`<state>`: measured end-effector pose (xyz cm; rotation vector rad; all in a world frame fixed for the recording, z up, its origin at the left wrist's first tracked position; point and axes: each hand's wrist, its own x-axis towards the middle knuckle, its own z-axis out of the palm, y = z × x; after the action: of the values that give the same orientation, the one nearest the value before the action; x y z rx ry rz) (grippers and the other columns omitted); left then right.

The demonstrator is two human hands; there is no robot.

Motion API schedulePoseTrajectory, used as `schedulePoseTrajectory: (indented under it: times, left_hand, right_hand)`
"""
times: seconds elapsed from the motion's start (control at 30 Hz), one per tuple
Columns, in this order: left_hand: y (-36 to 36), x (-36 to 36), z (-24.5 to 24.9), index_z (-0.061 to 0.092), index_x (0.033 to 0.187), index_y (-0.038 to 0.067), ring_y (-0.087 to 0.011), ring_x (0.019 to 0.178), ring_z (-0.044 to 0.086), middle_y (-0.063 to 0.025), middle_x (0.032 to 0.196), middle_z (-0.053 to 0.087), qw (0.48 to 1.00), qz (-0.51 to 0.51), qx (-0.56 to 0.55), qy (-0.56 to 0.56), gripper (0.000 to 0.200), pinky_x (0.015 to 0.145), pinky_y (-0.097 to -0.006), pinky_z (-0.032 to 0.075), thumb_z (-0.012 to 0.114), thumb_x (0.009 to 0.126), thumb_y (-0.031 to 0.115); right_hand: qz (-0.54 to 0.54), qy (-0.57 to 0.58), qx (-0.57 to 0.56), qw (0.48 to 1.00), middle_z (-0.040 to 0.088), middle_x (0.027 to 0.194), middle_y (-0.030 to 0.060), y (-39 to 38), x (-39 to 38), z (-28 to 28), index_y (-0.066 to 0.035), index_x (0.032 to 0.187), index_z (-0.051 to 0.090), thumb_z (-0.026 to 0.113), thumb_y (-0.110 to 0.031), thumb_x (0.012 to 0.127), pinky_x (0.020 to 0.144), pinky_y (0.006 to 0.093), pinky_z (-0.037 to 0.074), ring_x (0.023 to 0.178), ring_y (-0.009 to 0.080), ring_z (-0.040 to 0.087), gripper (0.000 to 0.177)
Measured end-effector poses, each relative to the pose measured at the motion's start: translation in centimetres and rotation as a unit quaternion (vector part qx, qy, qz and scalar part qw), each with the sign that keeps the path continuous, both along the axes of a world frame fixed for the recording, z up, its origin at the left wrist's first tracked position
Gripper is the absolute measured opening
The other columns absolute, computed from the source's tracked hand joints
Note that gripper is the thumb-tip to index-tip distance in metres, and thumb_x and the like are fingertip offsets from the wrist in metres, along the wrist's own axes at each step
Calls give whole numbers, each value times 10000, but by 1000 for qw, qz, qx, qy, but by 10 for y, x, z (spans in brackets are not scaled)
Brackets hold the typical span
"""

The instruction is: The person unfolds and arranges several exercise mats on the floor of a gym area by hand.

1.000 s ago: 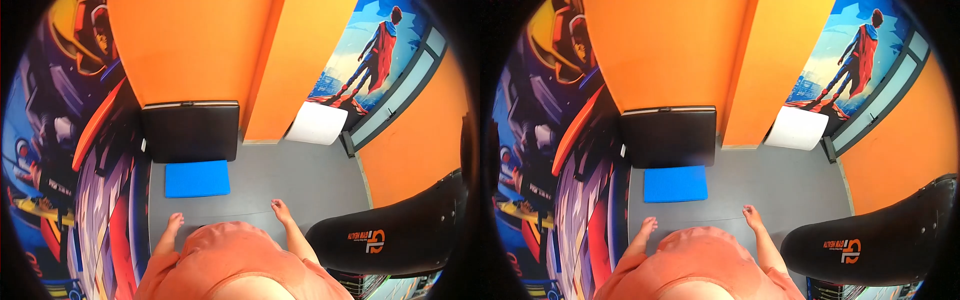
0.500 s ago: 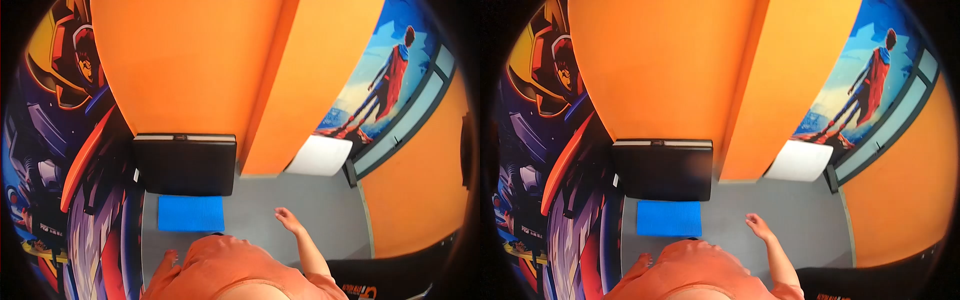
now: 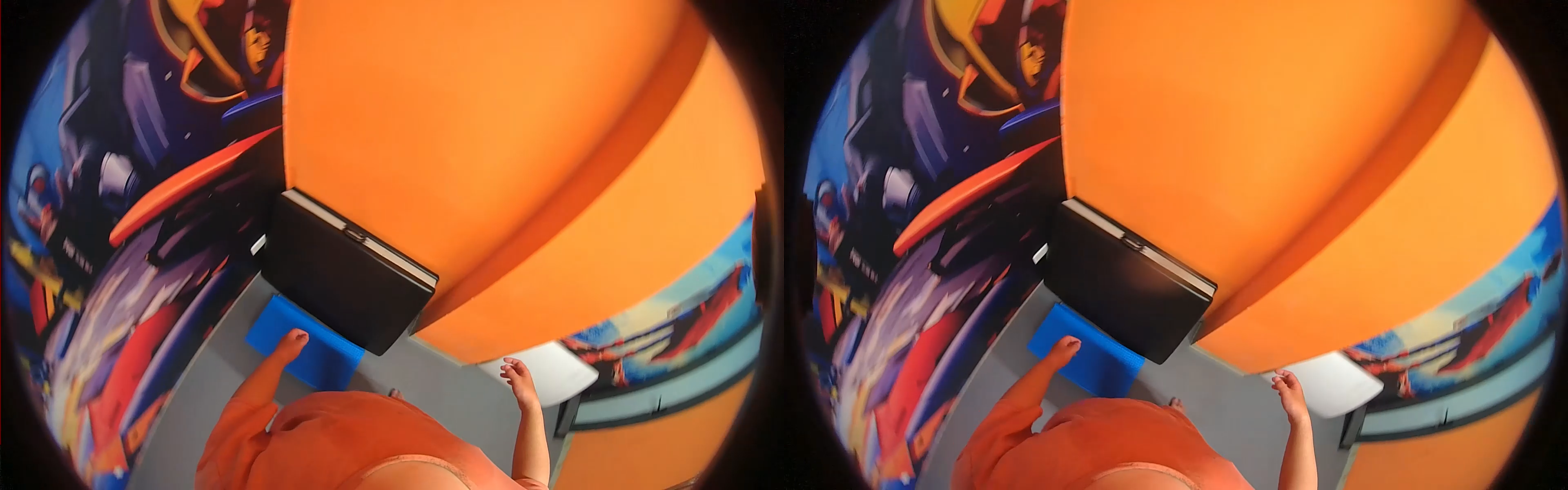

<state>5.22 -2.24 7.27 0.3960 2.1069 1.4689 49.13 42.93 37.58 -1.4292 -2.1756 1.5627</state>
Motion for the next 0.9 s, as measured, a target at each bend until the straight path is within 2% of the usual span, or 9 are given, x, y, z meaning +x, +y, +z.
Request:
schedulePoseTrajectory:
  times: [0.07, 0.23, 0.3, 0.47, 0.57, 0.67, 0.73, 0.83, 0.9]
  left_hand:
    - [-3, 23, 6, 685, 1057, 74, -159, 803, 644, -62, 901, 683, 996, 64, -11, -55, 256, 716, -325, 538, 678, 944, 303]
    - [-31, 132, -48, 665, 1067, 83, -161, 739, 626, -51, 897, 667, 945, 305, 38, -111, 173, 659, -310, 529, 617, 938, 189]
    - [-29, 194, -65, 619, 1091, 59, -168, 859, 620, -53, 967, 637, 856, 489, 63, -155, 169, 700, -320, 550, 583, 933, 104]
    - [23, 339, -52, 607, 1089, 52, -162, 855, 609, -55, 967, 625, 763, 625, 65, -152, 144, 709, -311, 548, 552, 957, 71]
    - [61, 398, -24, 626, 1086, 50, -128, 819, 594, -24, 892, 623, 743, 659, 85, -80, 160, 720, -282, 528, 619, 961, 150]
    - [88, 419, 13, 622, 1113, 24, -161, 866, 609, -62, 981, 630, 744, 660, 68, -75, 229, 769, -312, 539, 659, 947, 176]
    - [99, 425, 23, 606, 1151, 30, -212, 904, 618, -118, 1148, 598, 785, 608, -81, -85, 292, 823, -346, 538, 684, 929, 203]
    - [105, 400, 87, 592, 1229, 57, -256, 981, 628, -164, 1270, 541, 821, 543, -119, -127, 387, 874, -385, 539, 703, 930, 277]
    - [98, 387, 86, 594, 1218, 81, -311, 1023, 622, -167, 1285, 525, 834, 520, -149, -107, 393, 891, -424, 534, 714, 909, 293]
  right_hand:
    - [46, 28, 20, 998, 671, 1199, 67, 46, -41, 7, -112, 1314, 586, 615, -300, 981, 922, 356, 440, 1061, 185, 635, 384]
    - [240, 34, 5, 970, 668, 1162, 62, 108, -160, 32, -94, 1316, 588, 576, -370, 1037, 935, 339, 456, 1078, 182, 629, 393]
    - [312, 43, -9, 949, 667, 1158, 60, 120, -204, 33, -86, 1314, 585, 579, -351, 1038, 932, 331, 457, 1079, 177, 625, 383]
    - [437, 90, -37, 894, 642, 1103, 33, 105, -316, -10, -58, 1293, 579, 594, -204, 1033, 983, 294, 450, 1051, 150, 604, 299]
    - [529, 88, -107, 837, 630, 1062, 20, 47, -338, -40, -52, 1294, 569, 588, -136, 1016, 984, 283, 448, 1036, 131, 588, 290]
    - [659, 24, -115, 743, 645, 1105, 64, 13, -338, -89, -57, 1344, 553, 619, -156, 995, 1004, 310, 457, 1061, 166, 602, 369]
    - [735, -48, -14, 676, 644, 1215, 131, -10, -324, -96, -44, 1354, 555, 650, -215, 982, 1040, 355, 450, 1169, 235, 597, 421]
    - [792, -50, 30, 608, 615, 1300, 182, -25, -311, -98, -53, 1349, 573, 695, -265, 950, 1069, 396, 438, 1268, 302, 557, 468]
    - [796, -22, 60, 602, 607, 1309, 185, -26, -317, -107, -59, 1335, 587, 709, -269, 937, 1074, 406, 436, 1279, 317, 546, 466]
